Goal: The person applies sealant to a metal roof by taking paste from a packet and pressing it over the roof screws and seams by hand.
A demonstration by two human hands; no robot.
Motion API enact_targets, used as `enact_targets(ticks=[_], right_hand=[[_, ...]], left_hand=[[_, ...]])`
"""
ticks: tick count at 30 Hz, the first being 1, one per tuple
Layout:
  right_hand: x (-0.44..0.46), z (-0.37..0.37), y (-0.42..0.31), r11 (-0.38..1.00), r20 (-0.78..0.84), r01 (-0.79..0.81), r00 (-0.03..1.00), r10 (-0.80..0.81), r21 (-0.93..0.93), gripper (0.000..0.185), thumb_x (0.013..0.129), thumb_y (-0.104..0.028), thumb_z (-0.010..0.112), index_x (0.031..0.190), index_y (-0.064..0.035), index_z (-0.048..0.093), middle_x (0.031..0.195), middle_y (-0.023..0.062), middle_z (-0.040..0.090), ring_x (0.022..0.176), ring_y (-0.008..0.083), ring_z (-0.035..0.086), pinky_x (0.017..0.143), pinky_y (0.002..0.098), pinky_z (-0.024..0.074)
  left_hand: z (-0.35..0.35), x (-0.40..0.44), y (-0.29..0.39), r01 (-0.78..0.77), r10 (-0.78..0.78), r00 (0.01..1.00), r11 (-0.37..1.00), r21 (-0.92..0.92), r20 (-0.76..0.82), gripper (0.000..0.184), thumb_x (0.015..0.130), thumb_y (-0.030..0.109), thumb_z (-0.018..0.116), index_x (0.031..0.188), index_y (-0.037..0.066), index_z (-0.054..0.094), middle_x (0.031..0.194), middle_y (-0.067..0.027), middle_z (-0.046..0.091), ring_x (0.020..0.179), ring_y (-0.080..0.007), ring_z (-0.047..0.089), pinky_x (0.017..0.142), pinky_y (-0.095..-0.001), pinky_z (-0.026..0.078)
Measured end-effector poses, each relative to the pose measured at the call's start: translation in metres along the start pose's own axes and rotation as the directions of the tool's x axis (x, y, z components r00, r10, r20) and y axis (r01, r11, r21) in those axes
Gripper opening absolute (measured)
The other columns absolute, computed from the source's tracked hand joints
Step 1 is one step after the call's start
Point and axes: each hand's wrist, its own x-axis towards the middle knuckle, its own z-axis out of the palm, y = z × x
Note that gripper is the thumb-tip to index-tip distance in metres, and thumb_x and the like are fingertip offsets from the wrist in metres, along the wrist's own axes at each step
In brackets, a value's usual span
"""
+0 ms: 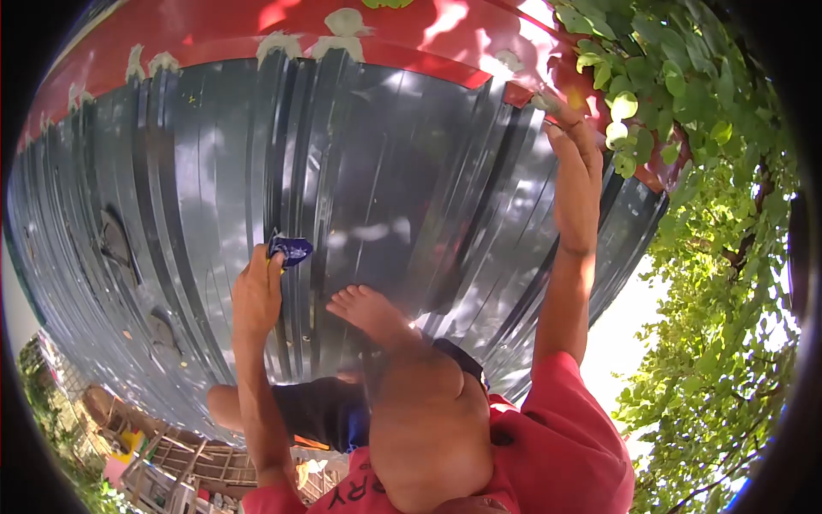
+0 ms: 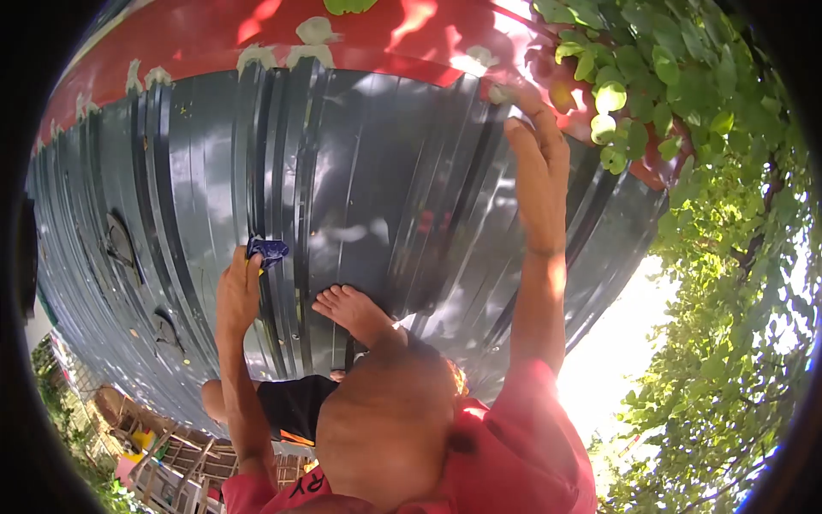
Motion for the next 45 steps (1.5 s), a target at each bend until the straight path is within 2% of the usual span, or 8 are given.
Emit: enact_targets(ticks=[3,4,9,13,25,34,39,45], right_hand=[[0.039,-0.023,0.071,0.772,0.005,0.355,0.91,-0.415,-0.527,0.039,0.091,-0.007,0.055,0.128,-0.0095,0.069,0.132,0.014,0.062,0.124,0.0306,0.056,0.111,0.0399,0.0397],[0.044,-0.019,0.077,0.743,0.017,0.318,0.924,-0.382,-0.588,0.042,0.086,-0.003,0.057,0.125,-0.0109,0.07,0.13,0.0167,0.059,0.123,0.0359,0.052,0.111,0.0449,0.0385],[0.061,0.003,0.11,0.638,0.123,0.435,0.873,-0.472,-0.636,0.048,0.082,-0.001,0.058,0.128,-0.012,0.069,0.135,0.0177,0.054,0.13,0.0394,0.045,0.113,0.0524,0.0351],[0.059,0.01,0.121,0.655,0.043,0.378,0.883,-0.467,-0.655,0.05,0.081,-0.001,0.059,0.128,-0.0127,0.069,0.14,0.0182,0.05,0.133,0.0413,0.042,0.117,0.0523,0.0324],[0.059,0.018,0.139,0.578,0.04,0.415,0.834,-0.551,-0.702,0.059,0.08,0.0,0.058,0.136,-0.0162,0.066,0.149,0.022,0.045,0.142,0.0433,0.036,0.118,0.0553,0.026],[0.05,0.022,0.129,0.518,0.108,0.363,0.883,-0.457,-0.775,0.072,0.078,0.006,0.056,0.146,-0.0166,0.057,0.156,0.0215,0.039,0.146,0.0437,0.032,0.121,0.0564,0.0252],[0.047,0.029,0.141,0.407,0.122,0.297,0.907,-0.402,-0.864,0.083,0.076,0.009,0.054,0.153,-0.0192,0.05,0.164,0.02,0.029,0.148,0.0433,0.028,0.121,0.056,0.0246],[0.033,0.033,0.143,0.435,0.107,0.303,0.901,-0.419,-0.848,0.077,0.08,-0.006,0.057,0.156,-0.0133,0.046,0.165,0.0265,0.025,0.15,0.0485,0.022,0.122,0.059,0.0183]], left_hand=[[-0.001,-0.01,-0.016,0.027,-0.024,0.999,0.998,-0.061,0.042,0.023,0.109,0.025,0.05,0.104,0.002,0.051,0.08,-0.0269,0.063,0.079,-0.0515,0.061,0.067,-0.0568,0.042],[-0.001,-0.011,-0.02,0.039,-0.036,0.998,0.997,-0.069,0.056,0.024,0.109,0.025,0.05,0.104,0.002,0.05,0.079,-0.0268,0.062,0.079,-0.0518,0.061,0.066,-0.0567,0.042],[0.001,-0.015,-0.017,0.102,-0.087,0.992,0.977,-0.188,0.088,0.026,0.109,0.025,0.051,0.103,0.0,0.049,0.076,-0.0254,0.062,0.073,-0.0456,0.064,0.065,-0.0507,0.046],[0.0,-0.016,-0.013,0.111,-0.092,0.991,0.971,-0.212,0.095,0.028,0.109,0.026,0.052,0.104,-0.001,0.049,0.079,-0.0252,0.063,0.073,-0.0428,0.067,0.067,-0.0477,0.049],[0.003,-0.013,-0.021,0.134,-0.103,0.987,0.954,-0.268,0.127,0.029,0.109,0.026,0.053,0.105,-0.002,0.049,0.081,-0.0242,0.063,0.073,-0.0405,0.067,0.067,-0.0443,0.051],[0.002,-0.008,-0.012,0.151,-0.115,0.981,0.957,-0.246,0.154,0.03,0.109,0.027,0.053,0.108,-0.002,0.051,0.081,-0.0235,0.064,0.074,-0.0396,0.068,0.068,-0.0446,0.052],[0.002,-0.003,-0.008,0.166,-0.126,0.978,0.952,-0.257,0.166,0.03,0.109,0.028,0.053,0.109,-0.002,0.053,0.081,-0.0229,0.064,0.073,-0.0386,0.068,0.069,-0.0441,0.052],[-0.004,0.0,0.0,0.157,-0.116,0.979,0.953,-0.26,0.166,0.03,0.109,0.027,0.053,0.109,-0.003,0.053,0.082,-0.0222,0.065,0.073,-0.0367,0.067,0.069,-0.0426,0.052]])
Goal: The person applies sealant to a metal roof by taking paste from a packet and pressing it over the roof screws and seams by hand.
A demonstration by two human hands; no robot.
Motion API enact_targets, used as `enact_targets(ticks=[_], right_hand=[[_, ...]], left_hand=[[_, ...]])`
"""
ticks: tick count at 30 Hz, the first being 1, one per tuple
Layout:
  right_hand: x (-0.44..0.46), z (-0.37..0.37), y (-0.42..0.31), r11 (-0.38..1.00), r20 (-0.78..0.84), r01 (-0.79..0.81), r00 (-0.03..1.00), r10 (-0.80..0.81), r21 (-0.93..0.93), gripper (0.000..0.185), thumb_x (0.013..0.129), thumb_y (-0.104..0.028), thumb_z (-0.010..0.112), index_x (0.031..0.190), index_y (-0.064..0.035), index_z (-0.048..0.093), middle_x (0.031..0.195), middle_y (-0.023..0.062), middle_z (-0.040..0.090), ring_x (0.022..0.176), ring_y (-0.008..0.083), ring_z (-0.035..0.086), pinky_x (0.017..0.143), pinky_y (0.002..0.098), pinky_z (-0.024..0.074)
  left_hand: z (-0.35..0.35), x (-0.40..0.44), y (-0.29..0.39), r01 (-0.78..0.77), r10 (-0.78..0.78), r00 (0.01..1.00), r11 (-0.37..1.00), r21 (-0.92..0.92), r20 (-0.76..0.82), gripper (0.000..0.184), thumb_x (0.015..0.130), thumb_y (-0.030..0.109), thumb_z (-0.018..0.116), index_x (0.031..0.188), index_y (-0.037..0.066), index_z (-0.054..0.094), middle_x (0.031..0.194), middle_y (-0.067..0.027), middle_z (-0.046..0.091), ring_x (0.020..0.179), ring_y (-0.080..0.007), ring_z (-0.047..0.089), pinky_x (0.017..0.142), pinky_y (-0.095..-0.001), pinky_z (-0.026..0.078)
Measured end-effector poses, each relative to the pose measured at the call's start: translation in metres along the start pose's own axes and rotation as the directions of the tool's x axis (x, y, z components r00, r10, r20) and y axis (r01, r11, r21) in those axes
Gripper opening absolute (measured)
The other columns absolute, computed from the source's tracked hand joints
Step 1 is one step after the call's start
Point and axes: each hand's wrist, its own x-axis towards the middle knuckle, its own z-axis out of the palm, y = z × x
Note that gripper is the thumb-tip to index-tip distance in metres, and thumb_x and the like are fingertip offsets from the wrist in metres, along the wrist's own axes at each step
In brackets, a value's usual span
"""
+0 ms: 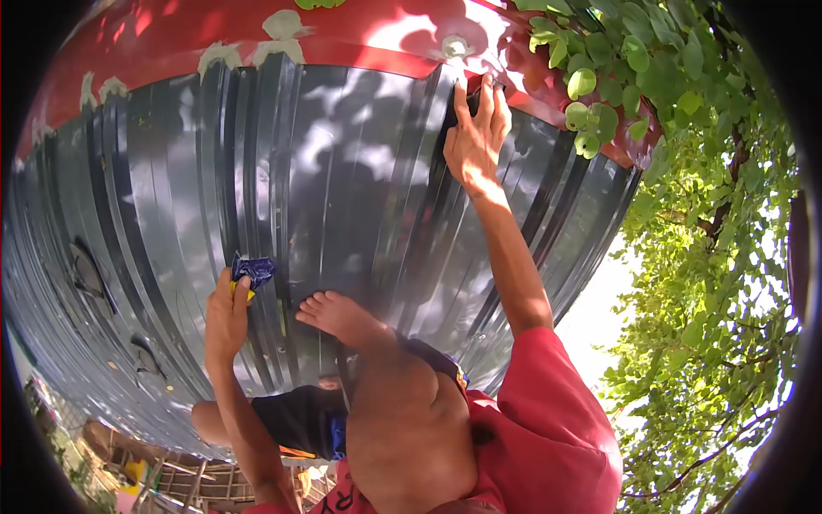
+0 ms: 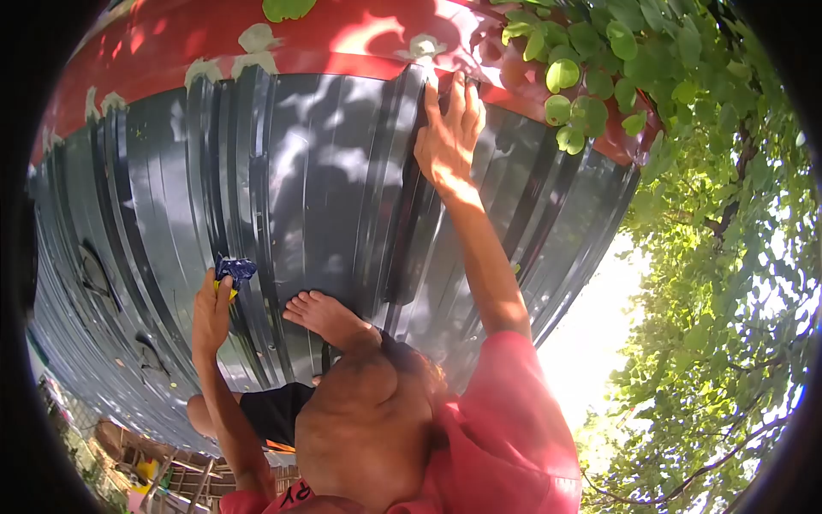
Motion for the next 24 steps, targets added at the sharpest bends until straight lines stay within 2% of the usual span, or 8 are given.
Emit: enact_targets(ticks=[4,7,11,12,15,19,23,24], right_hand=[[-0.01,0.002,-0.003,0.999,-0.006,-0.032,0.999,0.032,0.018,0.076,0.081,-0.007,0.056,0.156,-0.0136,0.046,0.164,0.0276,0.025,0.151,0.0478,0.02,0.122,0.0602,0.0174],[-0.008,-0.006,-0.016,0.984,0.089,-0.18,0.98,0.179,-0.005,0.073,0.082,-0.008,0.056,0.155,-0.0126,0.048,0.163,0.0279,0.025,0.151,0.0481,0.018,0.122,0.0604,0.0164],[-0.009,0.006,-0.025,0.982,-0.041,-0.185,0.982,0.186,0.02,0.064,0.086,-0.015,0.053,0.151,-0.0103,0.052,0.163,0.0284,0.023,0.153,0.0495,0.014,0.123,0.0596,0.0145],[-0.005,0.007,-0.029,0.958,0.021,-0.285,0.959,0.284,0.033,0.063,0.09,-0.019,0.051,0.152,-0.0099,0.051,0.165,0.0298,0.021,0.153,0.0507,0.013,0.123,0.06,0.013],[0.0,0.012,-0.04,0.957,-0.071,-0.253,0.962,0.265,0.143,0.066,0.09,-0.019,0.052,0.153,-0.0023,0.045,0.164,0.034,0.02,0.153,0.0534,0.011,0.123,0.0658,0.0082],[0.012,0.025,-0.055,0.903,-0.095,-0.372,0.912,0.399,0.216,0.063,0.094,-0.022,0.053,0.152,-0.0001,0.045,0.164,0.0362,0.02,0.153,0.0544,0.011,0.123,0.0665,0.0041],[0.022,0.019,-0.062,0.876,-0.074,-0.413,0.894,0.443,0.251,0.062,0.094,-0.022,0.052,0.152,0.0008,0.046,0.165,0.0347,0.017,0.153,0.0536,0.012,0.123,0.0663,0.0061],[0.021,0.027,-0.06,0.896,-0.143,-0.365,0.902,0.408,0.253,0.061,0.094,-0.021,0.053,0.15,0.0018,0.046,0.165,0.0335,0.018,0.152,0.0534,0.014,0.122,0.0675,0.0093]], left_hand=[[0.0,-0.002,0.004,0.008,-0.009,1.0,0.999,-0.036,-0.023,0.03,0.109,0.026,0.054,0.108,-0.004,0.052,0.082,-0.0221,0.064,0.072,-0.0354,0.067,0.069,-0.0424,0.052],[-0.004,-0.003,0.008,0.009,-0.009,1.0,1.0,-0.02,-0.009,0.03,0.109,0.026,0.054,0.107,-0.004,0.052,0.081,-0.022,0.064,0.071,-0.0346,0.067,0.068,-0.042,0.051],[-0.006,-0.002,0.006,-0.01,0.009,1.0,1.0,0.017,0.006,0.03,0.109,0.026,0.054,0.106,-0.004,0.051,0.081,-0.0217,0.064,0.071,-0.0339,0.067,0.067,-0.0414,0.051],[-0.006,-0.002,0.007,-0.015,0.015,1.0,1.0,0.008,0.006,0.03,0.109,0.025,0.054,0.106,-0.004,0.051,0.08,-0.0217,0.064,0.071,-0.0339,0.067,0.067,-0.0415,0.051],[-0.007,-0.004,0.011,-0.028,0.028,1.0,1.0,-0.008,0.012,0.03,0.108,0.025,0.055,0.106,-0.004,0.051,0.079,-0.0215,0.064,0.07,-0.034,0.067,0.067,-0.0415,0.051],[-0.007,-0.004,0.012,-0.045,0.045,0.999,0.999,-0.002,0.003,0.03,0.108,0.025,0.055,0.107,-0.005,0.051,0.079,-0.0213,0.063,0.07,-0.0337,0.067,0.067,-0.0413,0.051],[-0.01,-0.005,0.014,-0.028,0.028,1.0,0.999,0.018,0.008,0.03,0.108,0.025,0.055,0.11,-0.005,0.053,0.079,-0.021,0.064,0.07,-0.0336,0.067,0.067,-0.0411,0.051],[-0.011,-0.005,0.013,-0.02,0.02,1.0,1.0,0.01,0.011,0.03,0.108,0.025,0.055,0.11,-0.005,0.053,0.079,-0.021,0.064,0.07,-0.0335,0.067,0.068,-0.0412,0.051]])
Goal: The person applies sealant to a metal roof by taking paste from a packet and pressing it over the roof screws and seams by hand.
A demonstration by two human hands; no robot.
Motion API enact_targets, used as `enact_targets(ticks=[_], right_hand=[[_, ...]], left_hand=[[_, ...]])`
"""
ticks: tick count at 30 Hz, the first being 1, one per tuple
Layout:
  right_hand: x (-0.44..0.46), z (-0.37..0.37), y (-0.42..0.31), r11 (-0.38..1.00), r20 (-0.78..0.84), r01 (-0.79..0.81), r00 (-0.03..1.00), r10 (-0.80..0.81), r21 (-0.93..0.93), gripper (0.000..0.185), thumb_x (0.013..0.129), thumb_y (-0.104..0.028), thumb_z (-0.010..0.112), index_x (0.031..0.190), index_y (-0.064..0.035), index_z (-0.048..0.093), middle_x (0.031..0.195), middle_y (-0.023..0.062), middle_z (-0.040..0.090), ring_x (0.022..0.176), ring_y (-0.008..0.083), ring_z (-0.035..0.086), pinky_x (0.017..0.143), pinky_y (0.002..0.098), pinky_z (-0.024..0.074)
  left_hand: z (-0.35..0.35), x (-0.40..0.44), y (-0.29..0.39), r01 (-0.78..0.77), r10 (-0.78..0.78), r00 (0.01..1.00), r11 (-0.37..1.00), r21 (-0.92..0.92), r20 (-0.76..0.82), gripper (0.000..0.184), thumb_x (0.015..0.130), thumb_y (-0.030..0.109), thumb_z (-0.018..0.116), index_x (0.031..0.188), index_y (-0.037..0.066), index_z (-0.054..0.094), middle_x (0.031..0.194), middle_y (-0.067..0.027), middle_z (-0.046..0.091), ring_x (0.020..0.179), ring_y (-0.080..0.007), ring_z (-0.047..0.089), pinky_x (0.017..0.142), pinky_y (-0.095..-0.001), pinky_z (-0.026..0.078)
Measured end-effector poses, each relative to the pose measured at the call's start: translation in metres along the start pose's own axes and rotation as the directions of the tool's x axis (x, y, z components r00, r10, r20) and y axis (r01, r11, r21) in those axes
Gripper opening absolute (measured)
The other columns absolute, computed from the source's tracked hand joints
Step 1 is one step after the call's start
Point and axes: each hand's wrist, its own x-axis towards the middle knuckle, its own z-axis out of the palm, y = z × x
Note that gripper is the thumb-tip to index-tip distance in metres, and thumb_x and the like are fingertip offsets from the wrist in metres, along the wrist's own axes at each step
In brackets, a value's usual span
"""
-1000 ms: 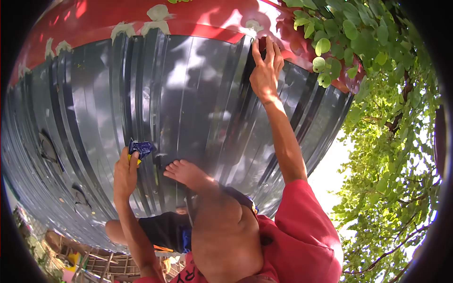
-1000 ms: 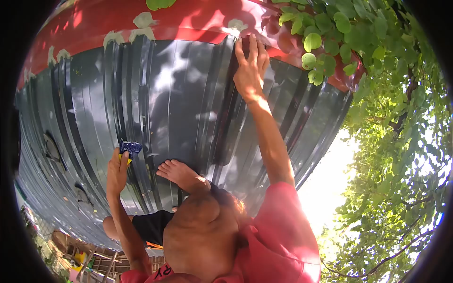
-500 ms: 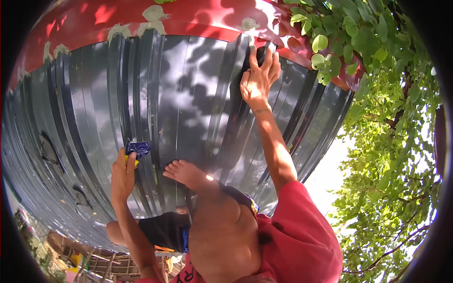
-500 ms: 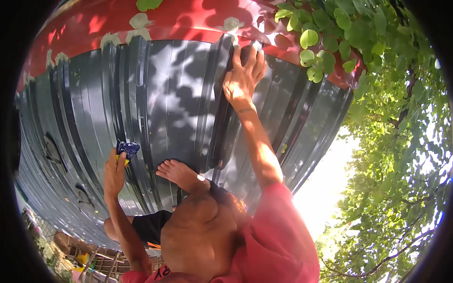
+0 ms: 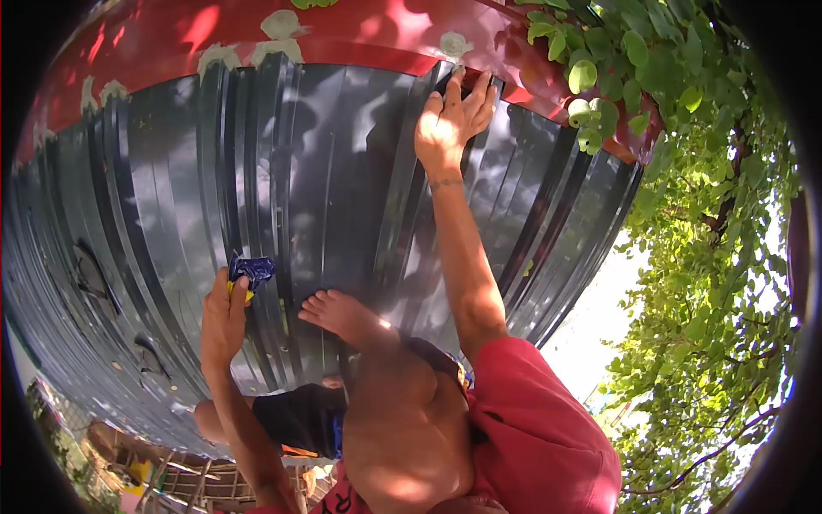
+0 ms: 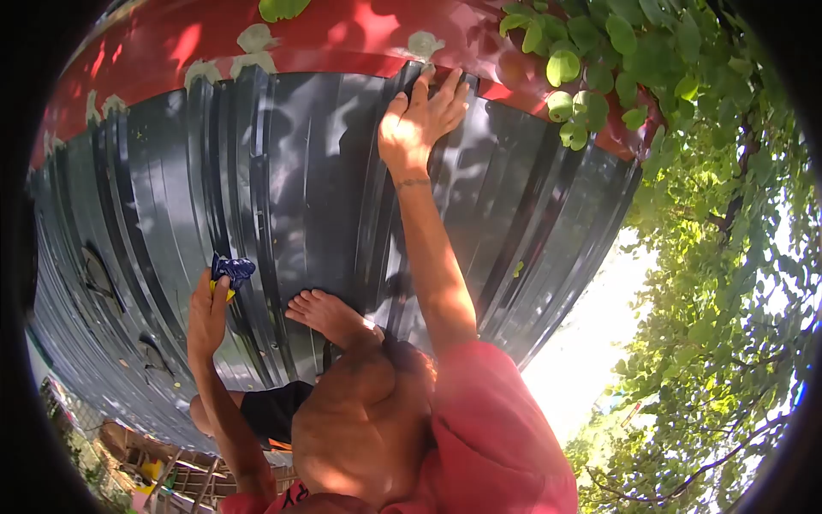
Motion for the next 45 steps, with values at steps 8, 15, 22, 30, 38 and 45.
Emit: enact_targets(ticks=[8,15,22,30,38,45], right_hand=[[0.002,-0.007,-0.013,0.963,0.022,0.135,0.991,-0.133,-0.232,0.06,0.092,-0.024,0.058,0.146,0.0005,0.05,0.163,0.0282,0.026,0.149,0.049,0.022,0.12,0.063,0.0156],[0.005,-0.011,-0.014,0.889,0.073,0.311,0.95,-0.304,-0.338,0.065,0.089,-0.025,0.064,0.148,-0.002,0.049,0.16,0.028,0.032,0.148,0.0471,0.027,0.12,0.0628,0.0178],[0.002,-0.028,-0.008,0.865,0.107,0.417,0.909,-0.404,-0.28,0.061,0.088,-0.022,0.066,0.146,-0.0064,0.054,0.159,0.0276,0.034,0.149,0.0463,0.025,0.121,0.0637,0.0158],[0.015,-0.024,-0.001,0.863,0.13,0.38,0.925,-0.357,-0.332,0.065,0.087,-0.025,0.068,0.146,-0.005,0.05,0.155,0.0255,0.038,0.148,0.0463,0.028,0.122,0.0626,0.0188],[0.004,-0.038,-0.006,0.857,0.164,0.465,0.884,-0.438,-0.22,0.057,0.09,-0.022,0.067,0.144,-0.0082,0.055,0.153,0.0223,0.04,0.147,0.0451,0.03,0.12,0.0608,0.0198],[0.027,-0.045,0.006,0.798,0.188,0.519,0.855,-0.484,-0.306,0.057,0.092,-0.026,0.065,0.145,-0.0098,0.054,0.15,0.023,0.043,0.148,0.046,0.03,0.121,0.0619,0.0195]], left_hand=[[0.002,-0.004,-0.004,0.024,-0.024,1.0,0.999,-0.034,-0.007,0.035,0.11,0.03,0.052,0.109,-0.005,0.054,0.079,-0.0209,0.064,0.071,-0.033,0.064,0.069,-0.0408,0.049],[-0.001,-0.008,-0.004,0.049,-0.05,0.998,0.997,-0.066,-0.022,0.044,0.111,0.038,0.047,0.105,-0.005,0.055,0.078,-0.0189,0.062,0.072,-0.0275,0.062,0.069,-0.0399,0.048],[-0.001,-0.008,0.002,0.0,-0.001,1.0,0.998,-0.06,-0.025,0.042,0.112,0.037,0.045,0.103,-0.004,0.054,0.077,-0.0185,0.059,0.069,-0.0285,0.059,0.068,-0.0404,0.046],[-0.001,-0.007,0.003,-0.014,0.013,1.0,0.998,-0.057,-0.024,0.042,0.112,0.036,0.044,0.1,-0.003,0.053,0.076,-0.0184,0.058,0.068,-0.029,0.057,0.067,-0.0401,0.045],[-0.004,-0.007,0.01,-0.013,0.011,1.0,0.997,-0.07,-0.03,0.043,0.113,0.037,0.043,0.098,-0.003,0.053,0.075,-0.0178,0.057,0.067,-0.0276,0.054,0.067,-0.0401,0.045],[-0.006,-0.008,0.008,0.013,-0.013,1.0,0.998,-0.06,-0.006,0.045,0.113,0.039,0.043,0.098,-0.002,0.053,0.075,-0.0168,0.057,0.068,-0.0273,0.054,0.067,-0.0399,0.045]])
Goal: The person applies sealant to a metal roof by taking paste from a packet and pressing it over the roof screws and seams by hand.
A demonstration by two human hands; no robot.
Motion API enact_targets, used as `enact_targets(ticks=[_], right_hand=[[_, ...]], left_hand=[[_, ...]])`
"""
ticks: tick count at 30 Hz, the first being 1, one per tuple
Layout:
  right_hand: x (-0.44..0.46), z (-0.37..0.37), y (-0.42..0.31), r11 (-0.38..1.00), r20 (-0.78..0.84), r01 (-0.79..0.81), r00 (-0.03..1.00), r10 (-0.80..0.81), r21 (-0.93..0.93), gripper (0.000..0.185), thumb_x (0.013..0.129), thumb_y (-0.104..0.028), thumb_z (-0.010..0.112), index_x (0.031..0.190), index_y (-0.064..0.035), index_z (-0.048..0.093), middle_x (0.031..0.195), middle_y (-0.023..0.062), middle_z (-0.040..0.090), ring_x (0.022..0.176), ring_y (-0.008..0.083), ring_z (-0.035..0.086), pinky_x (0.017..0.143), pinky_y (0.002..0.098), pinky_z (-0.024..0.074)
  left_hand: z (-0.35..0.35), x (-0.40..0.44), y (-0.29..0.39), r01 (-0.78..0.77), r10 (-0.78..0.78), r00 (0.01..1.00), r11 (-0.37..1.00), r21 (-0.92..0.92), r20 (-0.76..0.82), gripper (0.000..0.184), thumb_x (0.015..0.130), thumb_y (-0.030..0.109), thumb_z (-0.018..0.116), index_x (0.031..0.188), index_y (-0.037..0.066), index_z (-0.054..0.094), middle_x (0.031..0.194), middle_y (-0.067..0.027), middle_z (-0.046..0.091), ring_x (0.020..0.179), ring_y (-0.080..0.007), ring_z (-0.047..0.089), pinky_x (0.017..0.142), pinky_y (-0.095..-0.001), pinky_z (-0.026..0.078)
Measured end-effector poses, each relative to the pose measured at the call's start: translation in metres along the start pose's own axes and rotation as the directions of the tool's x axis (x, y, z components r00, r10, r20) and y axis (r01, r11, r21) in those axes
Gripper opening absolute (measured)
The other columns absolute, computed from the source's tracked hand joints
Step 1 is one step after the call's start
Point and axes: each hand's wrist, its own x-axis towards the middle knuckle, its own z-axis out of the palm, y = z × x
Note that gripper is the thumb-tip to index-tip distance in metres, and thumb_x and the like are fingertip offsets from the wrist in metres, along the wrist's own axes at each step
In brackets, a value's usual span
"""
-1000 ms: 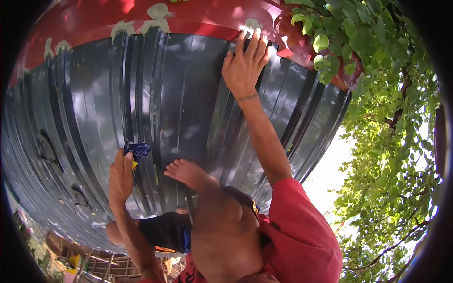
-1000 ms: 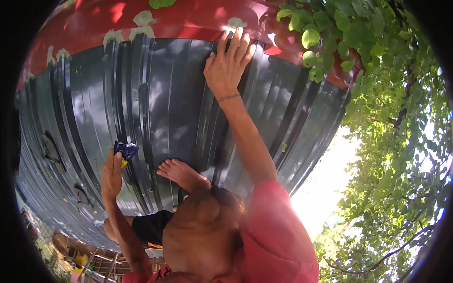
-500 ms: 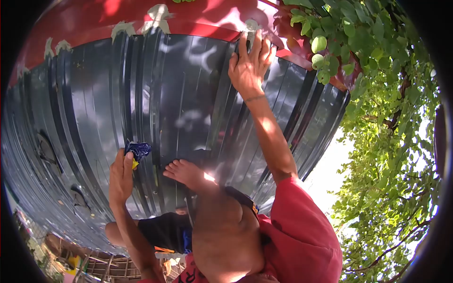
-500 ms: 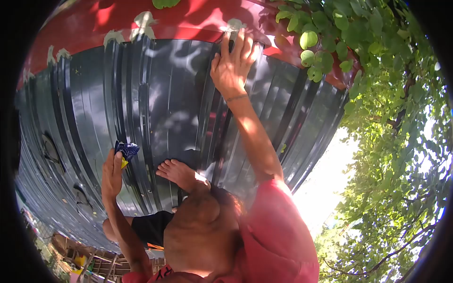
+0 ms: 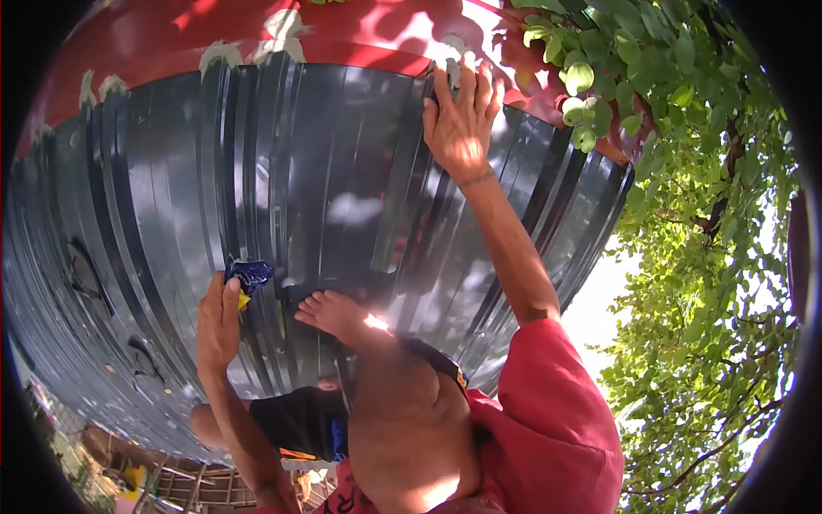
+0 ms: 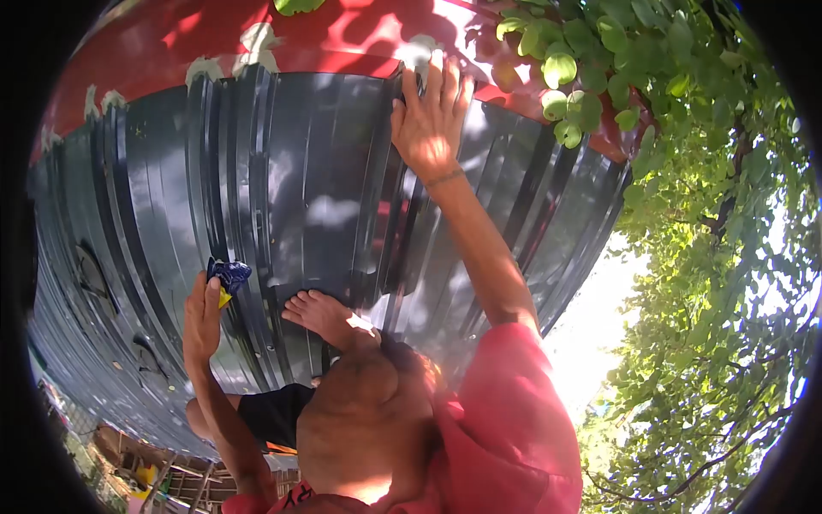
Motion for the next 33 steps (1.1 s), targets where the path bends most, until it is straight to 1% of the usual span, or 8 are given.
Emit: enact_targets(ticks=[3,6,11,14,18,26,31,33], right_hand=[[-0.002,0.006,-0.005,0.995,0.009,0.029,1.0,-0.03,0.093,0.056,0.092,-0.027,0.065,0.145,-0.0105,0.055,0.151,0.0232,0.042,0.148,0.046,0.029,0.121,0.0629,0.018],[-0.005,-0.002,-0.005,0.985,-0.036,-0.028,0.999,0.035,0.171,0.056,0.093,-0.028,0.063,0.146,-0.0102,0.055,0.154,0.0251,0.04,0.148,0.0469,0.028,0.121,0.0643,0.0168],[-0.018,0.017,0.007,0.954,-0.007,-0.222,0.974,0.228,0.2,0.06,0.094,-0.031,0.061,0.149,-0.0066,0.052,0.161,0.0297,0.028,0.149,0.0509,0.022,0.12,0.0682,0.0149],[-0.017,0.025,0.002,0.92,0.003,-0.302,0.95,0.311,0.248,0.062,0.095,-0.031,0.06,0.15,-0.0051,0.049,0.161,0.0313,0.027,0.148,0.0515,0.022,0.12,0.0681,0.0148],[-0.013,0.029,-0.009,0.934,-0.004,-0.287,0.956,0.294,0.214,0.063,0.094,-0.03,0.062,0.149,-0.0019,0.048,0.16,0.032,0.027,0.149,0.0509,0.021,0.12,0.0667,0.0157],[-0.009,0.027,-0.011,0.982,-0.071,-0.165,0.982,0.172,0.094,0.06,0.096,-0.032,0.062,0.149,-0.0068,0.051,0.16,0.0279,0.032,0.148,0.0479,0.025,0.122,0.0633,0.0141],[-0.011,0.024,-0.01,0.994,-0.054,-0.095,0.994,0.098,0.053,0.06,0.095,-0.031,0.064,0.149,-0.0098,0.052,0.162,0.028,0.031,0.149,0.0474,0.027,0.122,0.0634,0.0147],[-0.014,0.02,-0.01,0.996,-0.017,-0.064,0.998,0.065,0.056,0.059,0.095,-0.031,0.064,0.149,-0.0083,0.052,0.162,0.0292,0.03,0.151,0.0481,0.024,0.122,0.0645,0.0151]], left_hand=[[0.0,0.001,0.002,-0.006,0.006,1.0,1.0,0.006,0.008,0.045,0.112,0.039,0.043,0.099,-0.002,0.054,0.075,-0.017,0.058,0.068,-0.027,0.054,0.067,-0.0397,0.044],[0.001,0.001,0.003,-0.001,0.001,1.0,1.0,0.007,-0.008,0.044,0.112,0.038,0.043,0.1,-0.003,0.054,0.075,-0.0175,0.058,0.068,-0.027,0.054,0.067,-0.0397,0.044],[0.0,0.001,0.008,0.024,-0.024,1.0,0.999,0.021,0.01,0.044,0.112,0.038,0.043,0.098,-0.002,0.052,0.075,-0.0183,0.057,0.067,-0.0279,0.054,0.067,-0.0404,0.044],[0.004,0.001,0.005,-0.007,0.007,1.0,0.999,0.044,0.001,0.044,0.112,0.038,0.044,0.097,-0.002,0.051,0.075,-0.0187,0.057,0.067,-0.0281,0.053,0.066,-0.0407,0.044],[0.007,0.0,0.006,-0.028,0.029,1.0,0.998,0.047,-0.001,0.044,0.113,0.038,0.043,0.096,-0.002,0.05,0.075,-0.0197,0.057,0.067,-0.0297,0.054,0.067,-0.0408,0.044],[0.007,0.0,0.01,-0.04,0.04,0.999,0.997,0.067,0.0,0.045,0.113,0.039,0.042,0.097,-0.003,0.051,0.076,-0.0211,0.058,0.067,-0.0326,0.056,0.067,-0.0422,0.044],[0.005,-0.002,0.007,-0.041,0.041,0.999,0.998,0.057,0.003,0.043,0.112,0.037,0.043,0.098,-0.003,0.052,0.076,-0.0217,0.058,0.067,-0.0337,0.055,0.066,-0.0423,0.044],[0.005,-0.002,0.006,-0.032,0.032,0.999,0.998,0.05,0.006,0.042,0.112,0.036,0.044,0.099,-0.003,0.052,0.076,-0.0218,0.058,0.067,-0.034,0.055,0.066,-0.0424,0.045]])
